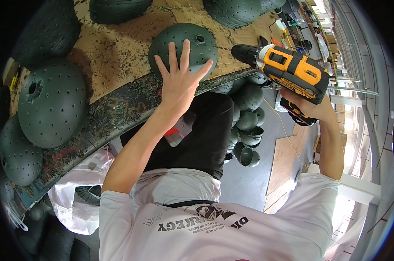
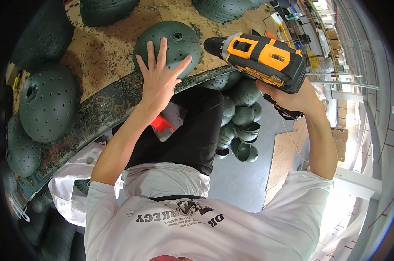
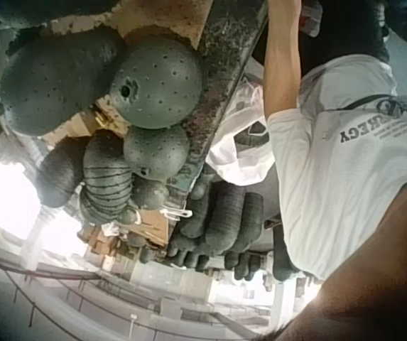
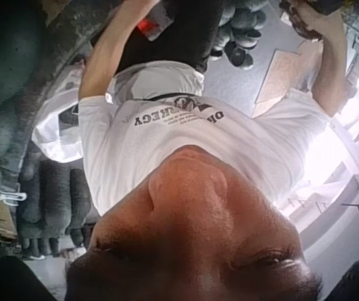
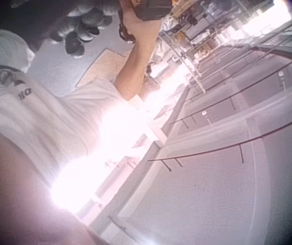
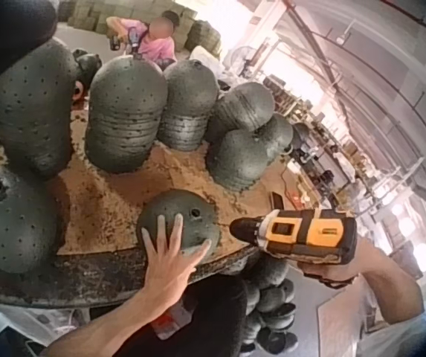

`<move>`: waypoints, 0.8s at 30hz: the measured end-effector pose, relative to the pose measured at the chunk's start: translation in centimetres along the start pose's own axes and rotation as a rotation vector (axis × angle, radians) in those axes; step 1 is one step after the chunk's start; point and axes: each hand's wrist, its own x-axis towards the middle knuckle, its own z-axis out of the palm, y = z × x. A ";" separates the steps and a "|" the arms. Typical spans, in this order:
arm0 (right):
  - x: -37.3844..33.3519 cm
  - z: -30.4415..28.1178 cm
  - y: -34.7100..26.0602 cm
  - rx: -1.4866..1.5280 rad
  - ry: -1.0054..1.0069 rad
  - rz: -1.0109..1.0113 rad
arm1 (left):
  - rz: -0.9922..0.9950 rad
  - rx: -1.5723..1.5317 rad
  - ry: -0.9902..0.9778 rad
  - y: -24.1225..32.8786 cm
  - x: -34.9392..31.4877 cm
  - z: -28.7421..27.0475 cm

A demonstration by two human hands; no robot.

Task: Using a handheld power drill to create holes in green plastic hemispherical components.

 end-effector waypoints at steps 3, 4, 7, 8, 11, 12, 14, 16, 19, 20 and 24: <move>0.2 -0.5 -0.3 0.044 -0.065 0.097 | 0.009 -0.157 0.018 0.0 -0.3 -0.6; 0.4 -0.5 -0.4 0.042 -0.068 0.095 | -0.002 -0.255 0.017 -0.1 -0.3 -1.1; 1.0 -0.4 -0.7 0.077 -0.103 0.147 | -0.032 -0.373 0.037 -0.5 -0.2 -1.8; 1.2 -0.4 -0.8 0.066 -0.111 0.150 | -0.034 -0.375 0.040 -0.5 -0.1 -1.8; 1.9 -0.3 -1.3 0.067 -0.112 0.139 | -0.051 -0.379 0.072 -0.9 -0.2 -1.6; 2.2 -0.2 -1.4 0.079 -0.103 0.128 | -0.039 -0.326 0.050 -1.3 -0.3 -1.5; 2.5 -0.2 -1.5 0.089 -0.101 0.116 | -0.028 -0.277 0.030 -1.4 -0.2 -1.6; 2.7 -0.2 -1.5 0.099 -0.098 0.104 | -0.052 -0.233 0.011 -1.1 -0.3 -1.9; 2.7 -0.3 -1.5 0.094 -0.124 0.199 | -0.081 -0.216 -0.015 -0.6 -0.1 -2.3; 2.7 -0.3 -1.4 0.092 -0.120 0.187 | -0.081 -0.219 -0.015 -0.3 0.0 -2.2; 2.9 -0.6 -1.7 0.040 -0.120 0.194 | -0.119 -0.109 -0.046 0.0 0.1 -1.8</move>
